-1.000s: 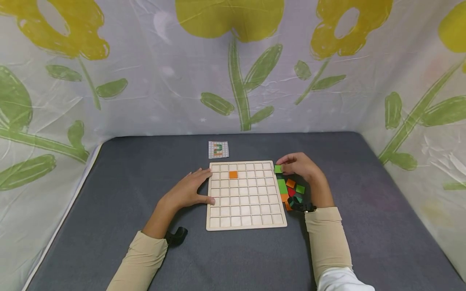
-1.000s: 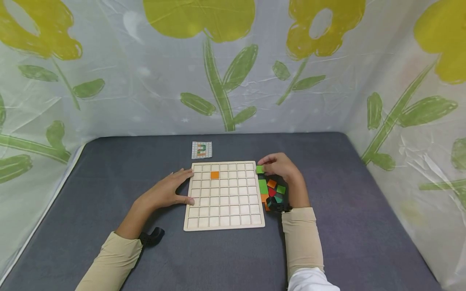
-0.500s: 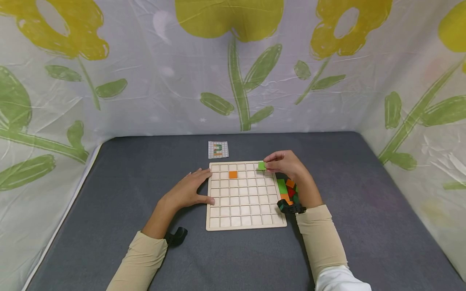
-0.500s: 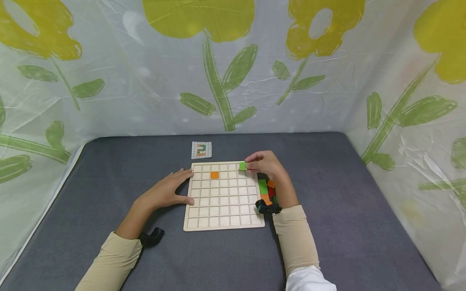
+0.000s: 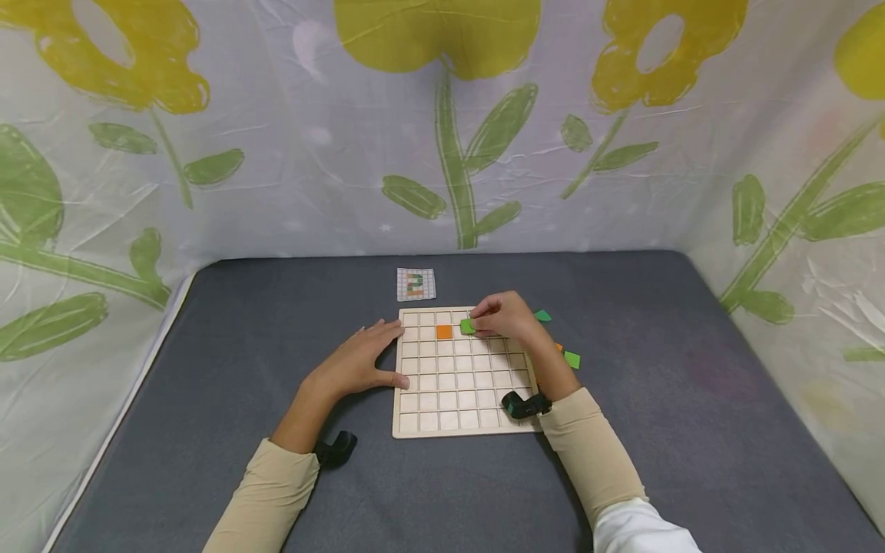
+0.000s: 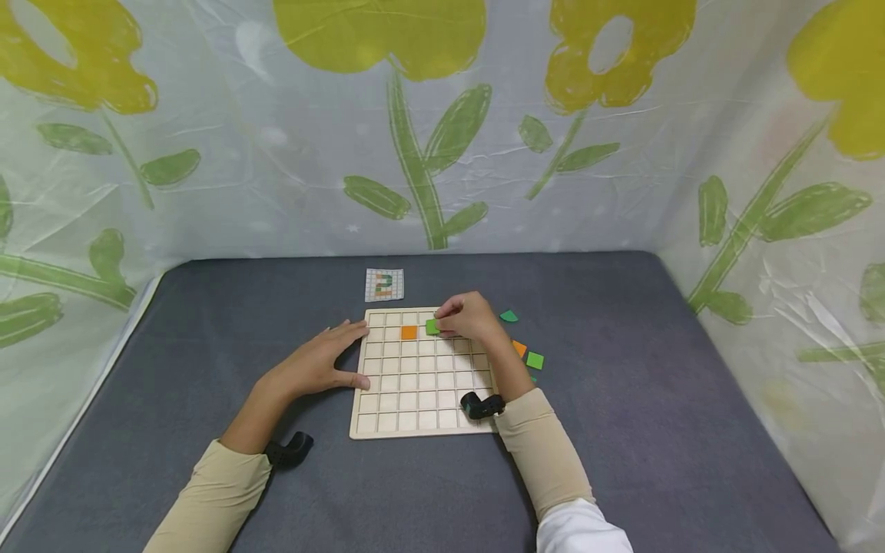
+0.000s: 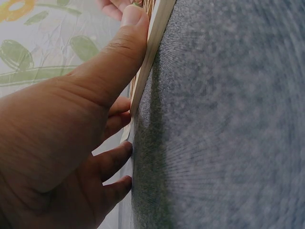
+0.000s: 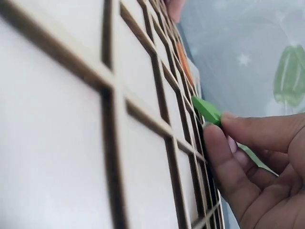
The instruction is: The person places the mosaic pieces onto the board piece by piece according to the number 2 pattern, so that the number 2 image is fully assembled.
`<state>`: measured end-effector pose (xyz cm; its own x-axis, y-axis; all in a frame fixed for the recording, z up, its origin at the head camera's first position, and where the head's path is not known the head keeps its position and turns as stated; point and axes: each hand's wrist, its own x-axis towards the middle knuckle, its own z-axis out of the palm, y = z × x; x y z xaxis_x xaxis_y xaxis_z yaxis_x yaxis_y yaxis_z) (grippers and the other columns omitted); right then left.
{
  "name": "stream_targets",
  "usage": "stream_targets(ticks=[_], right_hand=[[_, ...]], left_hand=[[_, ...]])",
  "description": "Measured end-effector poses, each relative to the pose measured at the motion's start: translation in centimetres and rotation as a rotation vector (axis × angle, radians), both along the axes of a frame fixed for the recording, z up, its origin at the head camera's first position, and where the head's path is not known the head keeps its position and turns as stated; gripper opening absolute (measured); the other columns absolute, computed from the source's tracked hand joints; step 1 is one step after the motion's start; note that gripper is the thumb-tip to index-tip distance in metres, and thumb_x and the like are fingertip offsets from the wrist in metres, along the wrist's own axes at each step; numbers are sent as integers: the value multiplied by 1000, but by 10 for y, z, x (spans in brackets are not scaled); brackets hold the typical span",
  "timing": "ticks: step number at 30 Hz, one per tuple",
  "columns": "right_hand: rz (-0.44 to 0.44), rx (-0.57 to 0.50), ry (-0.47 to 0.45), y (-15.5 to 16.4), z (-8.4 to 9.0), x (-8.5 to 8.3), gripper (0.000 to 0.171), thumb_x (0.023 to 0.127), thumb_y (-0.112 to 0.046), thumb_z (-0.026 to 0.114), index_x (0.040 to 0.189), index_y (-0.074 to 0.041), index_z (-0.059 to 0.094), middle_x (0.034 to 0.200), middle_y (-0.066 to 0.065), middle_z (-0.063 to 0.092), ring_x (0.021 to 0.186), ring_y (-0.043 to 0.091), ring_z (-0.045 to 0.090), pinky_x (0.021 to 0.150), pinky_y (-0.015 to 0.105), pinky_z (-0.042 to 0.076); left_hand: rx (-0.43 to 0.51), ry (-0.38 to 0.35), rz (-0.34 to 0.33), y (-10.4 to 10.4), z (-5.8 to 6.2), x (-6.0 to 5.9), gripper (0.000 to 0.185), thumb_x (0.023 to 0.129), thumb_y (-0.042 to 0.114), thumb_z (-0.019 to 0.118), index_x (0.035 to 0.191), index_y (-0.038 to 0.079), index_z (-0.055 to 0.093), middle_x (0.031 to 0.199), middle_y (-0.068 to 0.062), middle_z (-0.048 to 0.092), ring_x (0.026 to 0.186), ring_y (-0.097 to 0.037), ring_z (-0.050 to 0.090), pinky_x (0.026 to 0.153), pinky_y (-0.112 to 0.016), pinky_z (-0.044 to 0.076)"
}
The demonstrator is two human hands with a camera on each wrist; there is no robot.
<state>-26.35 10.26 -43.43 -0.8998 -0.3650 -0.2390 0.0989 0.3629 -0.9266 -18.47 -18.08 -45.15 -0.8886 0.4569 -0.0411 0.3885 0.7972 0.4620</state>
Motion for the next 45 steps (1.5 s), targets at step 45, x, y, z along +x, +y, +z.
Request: stream_targets(ticks=[45], right_hand=[[-185, 653, 185, 73, 21, -3, 35, 83, -38, 63, 86, -5, 53, 72, 10, 52, 57, 26, 56, 48, 33, 46]], left_hand=[[4, -20, 34, 1, -3, 2, 100, 66, 62, 67, 143, 12, 29, 145, -7, 27, 134, -28, 16, 106, -48, 14]])
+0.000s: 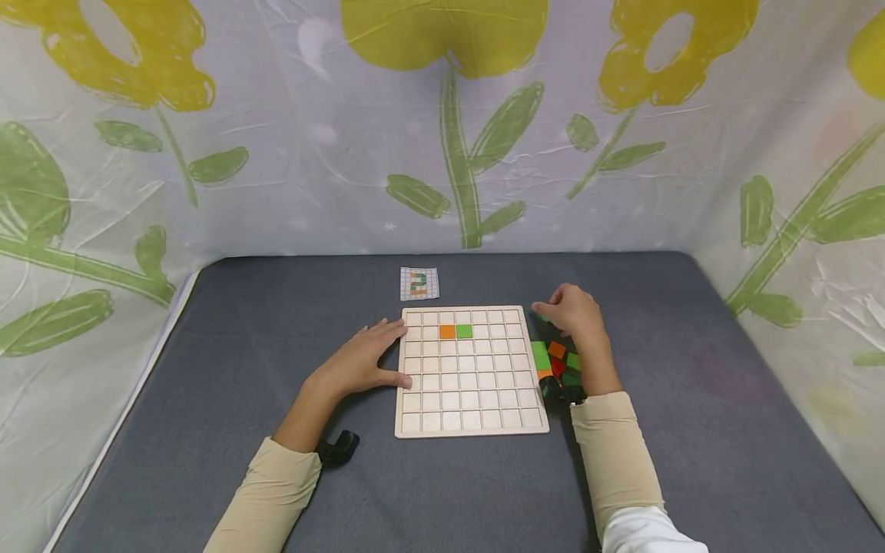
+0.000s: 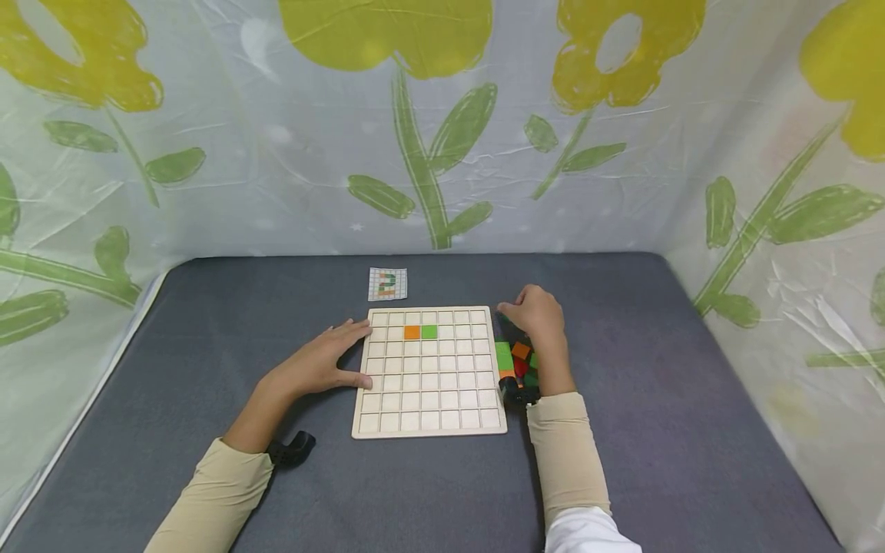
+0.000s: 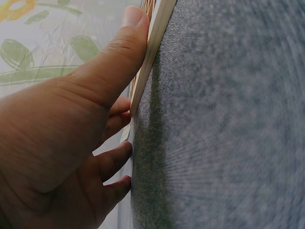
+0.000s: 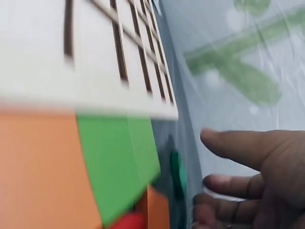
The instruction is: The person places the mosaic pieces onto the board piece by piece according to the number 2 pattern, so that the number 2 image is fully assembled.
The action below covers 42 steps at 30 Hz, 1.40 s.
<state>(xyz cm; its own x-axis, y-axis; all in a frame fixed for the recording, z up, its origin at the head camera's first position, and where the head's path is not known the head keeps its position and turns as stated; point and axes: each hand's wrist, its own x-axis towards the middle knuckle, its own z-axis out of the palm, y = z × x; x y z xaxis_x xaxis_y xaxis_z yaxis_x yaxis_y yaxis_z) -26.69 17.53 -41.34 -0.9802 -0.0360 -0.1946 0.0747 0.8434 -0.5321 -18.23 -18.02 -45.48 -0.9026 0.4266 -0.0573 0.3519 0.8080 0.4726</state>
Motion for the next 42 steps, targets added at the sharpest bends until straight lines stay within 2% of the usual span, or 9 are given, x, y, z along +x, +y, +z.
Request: stream_targets(ticks=[3, 7, 11, 15, 19, 23, 29, 34, 42], right_hand=[[-11, 61, -37, 8, -2, -1, 43, 81, -45, 63, 84, -4, 52, 67, 10, 50, 53, 25, 55, 45, 32, 46], [15, 106, -31, 9, -5, -2, 39, 81, -42, 64, 83, -3, 59, 74, 11, 56, 51, 23, 54, 45, 32, 46], [57, 103, 6, 6, -6, -3, 29, 82, -31, 66, 90, -3, 62, 92, 14, 60, 62, 24, 57, 54, 36, 47], [118, 73, 27, 0, -5, -2, 19, 82, -16, 64, 95, -3, 61, 97, 16, 57, 78, 30, 53, 63, 41, 45], [147, 53, 39, -7, -6, -1, 19, 78, 0, 57, 96, -3, 61, 101, 16, 56, 81, 31, 49, 62, 40, 43], [159, 38, 44, -11, -8, -3, 25, 77, 8, 52, 96, -3, 63, 105, 16, 56, 80, 29, 47, 58, 35, 39], [198, -25, 46, -8, -10, -4, 26, 76, 9, 51, 94, -4, 65, 101, 15, 57, 81, 28, 45, 57, 33, 37], [224, -99, 47, -3, -10, -4, 25, 78, 5, 51, 98, -4, 64, 96, 13, 55, 78, 28, 44, 59, 35, 36], [226, -177, 38, 1, -11, -4, 21, 86, -4, 53, 105, -3, 63, 108, 15, 55, 96, 30, 50, 75, 43, 45]], left_hand=[[5, 21, -9, -1, 0, 0, 100, 65, 62, 67, 142, 10, 30, 144, -8, 28, 133, -28, 17, 106, -49, 14], [10, 34, -14, -2, 0, 0, 100, 65, 62, 67, 142, 10, 31, 144, -8, 29, 133, -28, 18, 106, -49, 15], [13, 15, -14, -1, 1, 0, 99, 66, 61, 68, 142, 10, 30, 144, -9, 28, 133, -29, 17, 106, -50, 14], [6, 6, -6, 0, 2, 0, 98, 66, 60, 68, 142, 10, 30, 144, -9, 27, 133, -29, 17, 106, -49, 14], [4, 3, 0, 1, 2, 1, 98, 67, 60, 68, 142, 10, 29, 144, -9, 27, 133, -28, 17, 106, -49, 14], [9, 1, 1, 1, 2, 1, 98, 67, 59, 68, 142, 10, 29, 145, -9, 27, 133, -28, 17, 106, -49, 13], [11, 2, 6, 1, 3, 2, 98, 67, 59, 68, 142, 10, 29, 144, -9, 27, 133, -28, 17, 106, -49, 14], [5, -1, 4, 1, 3, 2, 98, 67, 59, 68, 142, 10, 29, 144, -9, 27, 133, -28, 17, 106, -49, 14], [10, 2, -7, 1, 2, 1, 101, 66, 60, 68, 143, 10, 28, 144, -9, 27, 133, -29, 16, 105, -50, 14]])
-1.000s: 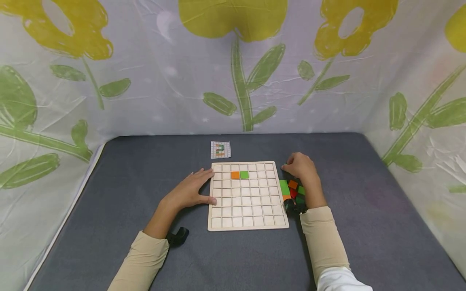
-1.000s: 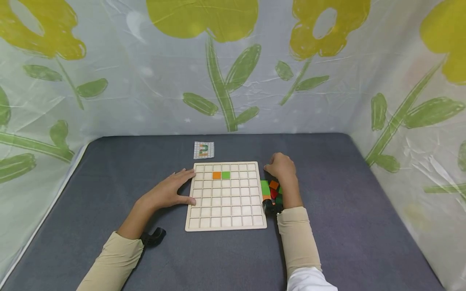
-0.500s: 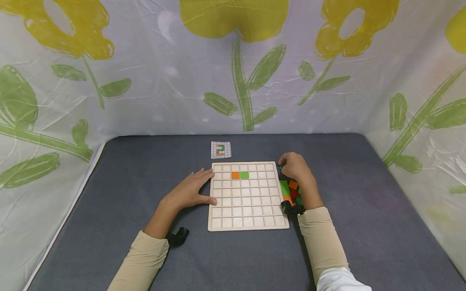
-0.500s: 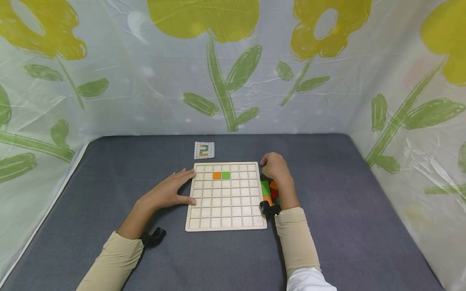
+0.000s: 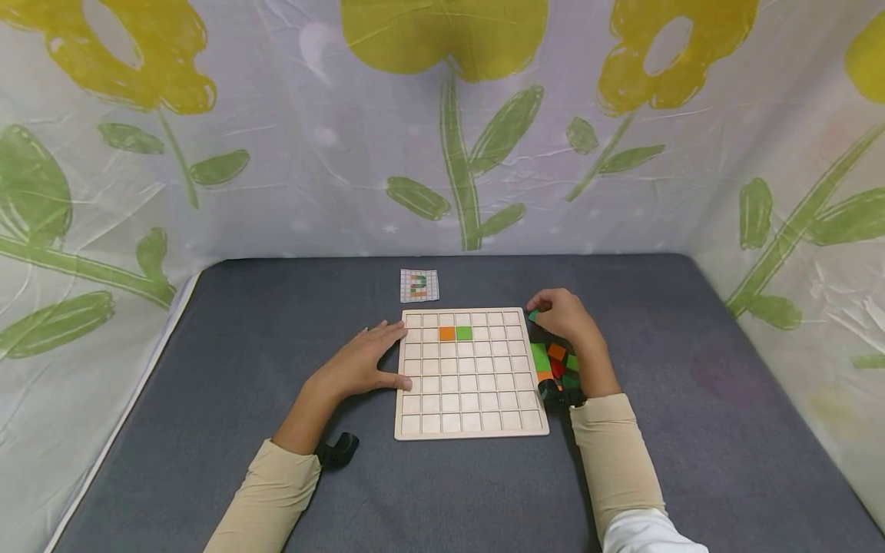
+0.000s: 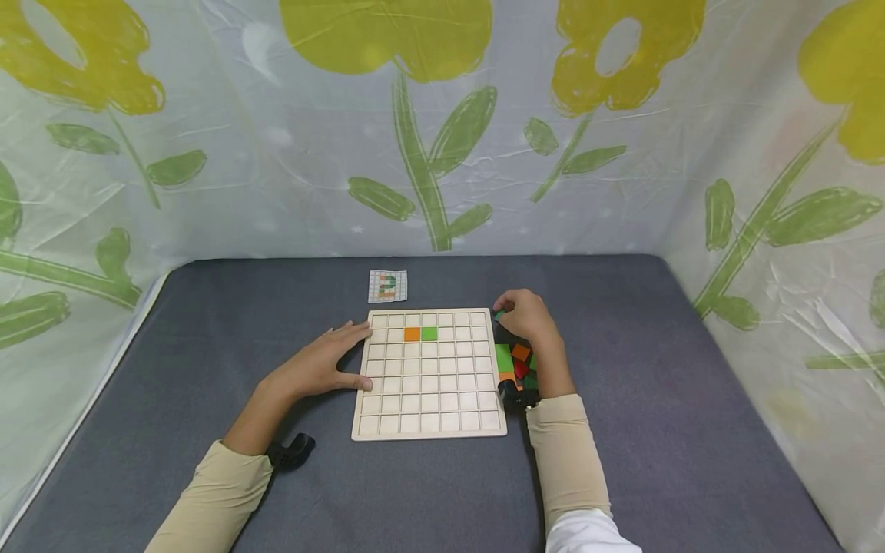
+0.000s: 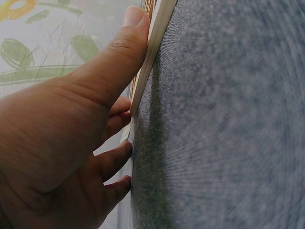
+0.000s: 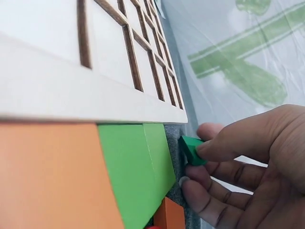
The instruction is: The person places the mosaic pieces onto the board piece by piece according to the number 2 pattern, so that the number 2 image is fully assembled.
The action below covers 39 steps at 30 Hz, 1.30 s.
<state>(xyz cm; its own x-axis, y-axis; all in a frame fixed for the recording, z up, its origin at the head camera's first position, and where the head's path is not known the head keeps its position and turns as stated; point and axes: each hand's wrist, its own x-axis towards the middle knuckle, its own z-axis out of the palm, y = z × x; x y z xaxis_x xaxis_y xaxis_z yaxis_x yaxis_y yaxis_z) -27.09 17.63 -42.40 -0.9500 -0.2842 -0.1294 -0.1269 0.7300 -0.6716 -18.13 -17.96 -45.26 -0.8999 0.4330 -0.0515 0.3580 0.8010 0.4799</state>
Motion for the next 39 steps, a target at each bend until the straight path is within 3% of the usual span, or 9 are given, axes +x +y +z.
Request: stream_targets(ticks=[8, 26, 34, 39], right_hand=[[5, -83, -31, 1, 0, -2, 20, 86, -3, 56, 105, 2, 58, 94, 16, 57, 74, 27, 57, 65, 36, 49], [-86, -216, -120, 5, 1, -3, 17, 88, -4, 56, 102, 3, 63, 101, 17, 58, 82, 28, 61, 74, 38, 51], [-57, -349, -170, 0, 5, -2, 18, 87, -2, 57, 103, 4, 64, 107, 19, 56, 86, 28, 62, 77, 39, 51], [-56, -362, -192, -6, 8, 0, 18, 87, -4, 59, 103, 2, 65, 108, 16, 56, 86, 29, 61, 79, 41, 50]], left_hand=[[8, -2, 10, 0, 1, 1, 98, 66, 59, 68, 142, 11, 29, 144, -8, 27, 133, -28, 17, 106, -49, 14], [-2, -2, 6, 0, -1, 1, 97, 69, 60, 66, 142, 10, 28, 145, -9, 26, 134, -28, 16, 106, -49, 13], [5, -5, 10, 0, 0, 2, 97, 68, 59, 68, 142, 10, 29, 145, -8, 27, 134, -28, 16, 106, -49, 13], [-5, -3, 14, 1, 0, 2, 97, 68, 59, 67, 142, 10, 29, 144, -8, 27, 134, -28, 16, 106, -49, 13]])
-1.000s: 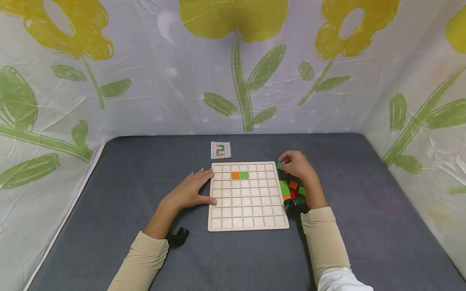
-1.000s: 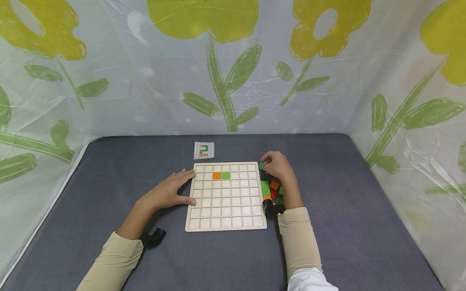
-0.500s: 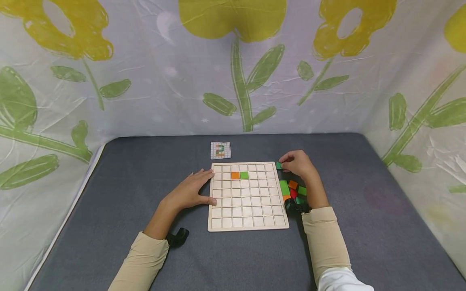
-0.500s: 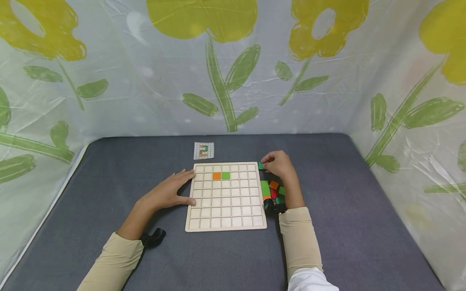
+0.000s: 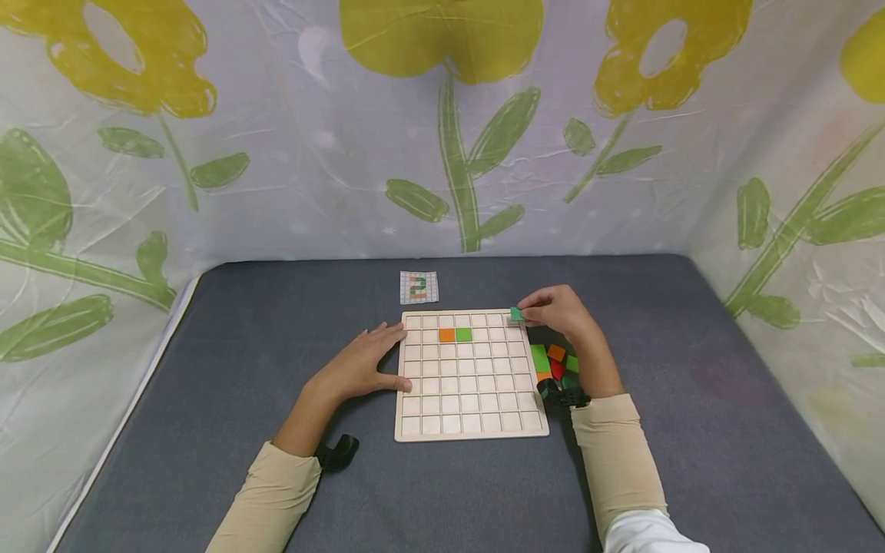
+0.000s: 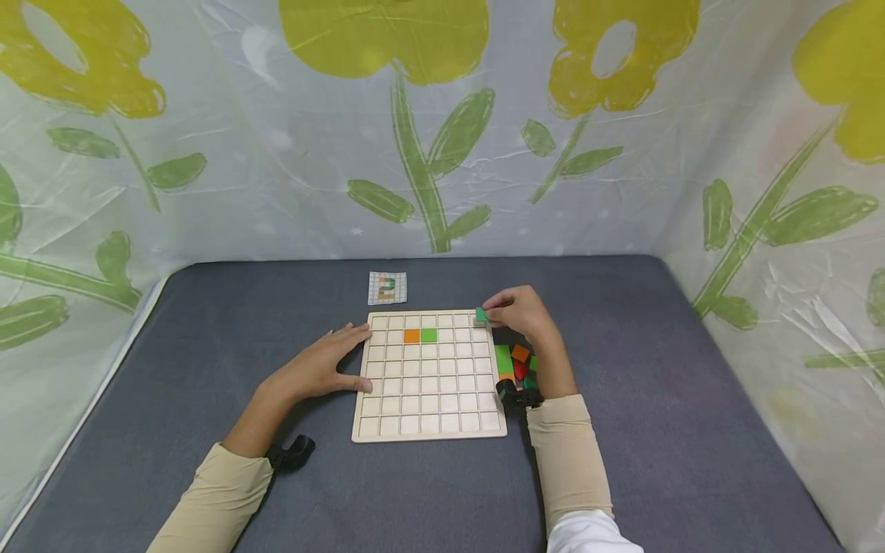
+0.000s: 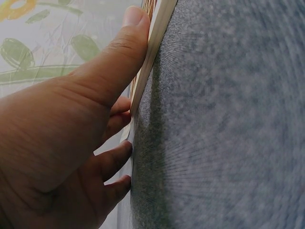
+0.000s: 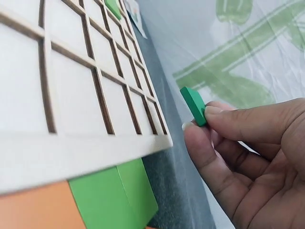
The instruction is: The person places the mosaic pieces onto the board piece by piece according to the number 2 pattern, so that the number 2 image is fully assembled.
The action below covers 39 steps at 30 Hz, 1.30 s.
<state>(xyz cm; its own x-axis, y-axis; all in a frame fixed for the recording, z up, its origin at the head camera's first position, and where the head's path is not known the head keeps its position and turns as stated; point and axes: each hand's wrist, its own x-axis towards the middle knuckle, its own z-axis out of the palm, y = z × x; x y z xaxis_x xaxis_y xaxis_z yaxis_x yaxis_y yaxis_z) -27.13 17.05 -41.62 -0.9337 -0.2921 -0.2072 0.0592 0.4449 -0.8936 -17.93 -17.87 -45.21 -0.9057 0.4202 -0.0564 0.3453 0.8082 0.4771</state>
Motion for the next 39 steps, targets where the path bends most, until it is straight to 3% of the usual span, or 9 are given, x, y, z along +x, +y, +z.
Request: stream_targets(ticks=[14, 21, 30, 39], right_hand=[[76, 57, -29, -30, -4, 6, 14, 86, -5, 61, 98, 0, 67, 101, 15, 61, 77, 27, 64, 72, 36, 52], [52, 62, -25, -42, -7, 9, 10, 83, 1, 62, 92, 4, 67, 89, 16, 63, 74, 29, 64, 65, 35, 54], [94, 299, 157, -58, -7, 15, 8, 82, -9, 64, 87, -6, 70, 79, 3, 64, 68, 19, 58, 59, 30, 48], [96, 363, 268, -68, -8, 18, 5, 79, -7, 65, 82, -7, 69, 76, 0, 62, 75, 18, 56, 63, 32, 47]], left_hand=[[1, 9, 0, 2, -1, 0, 99, 66, 60, 68, 142, 10, 30, 144, -8, 28, 133, -29, 17, 106, -49, 14], [-3, 4, -6, 1, 0, 0, 98, 67, 59, 68, 142, 11, 29, 144, -9, 27, 133, -29, 16, 106, -49, 13], [-1, 6, -6, 0, 1, 1, 97, 67, 59, 68, 142, 10, 30, 144, -9, 28, 133, -29, 17, 106, -48, 13], [11, 14, -11, 0, 2, 2, 97, 67, 58, 69, 142, 10, 30, 144, -10, 29, 133, -29, 18, 106, -49, 14]])
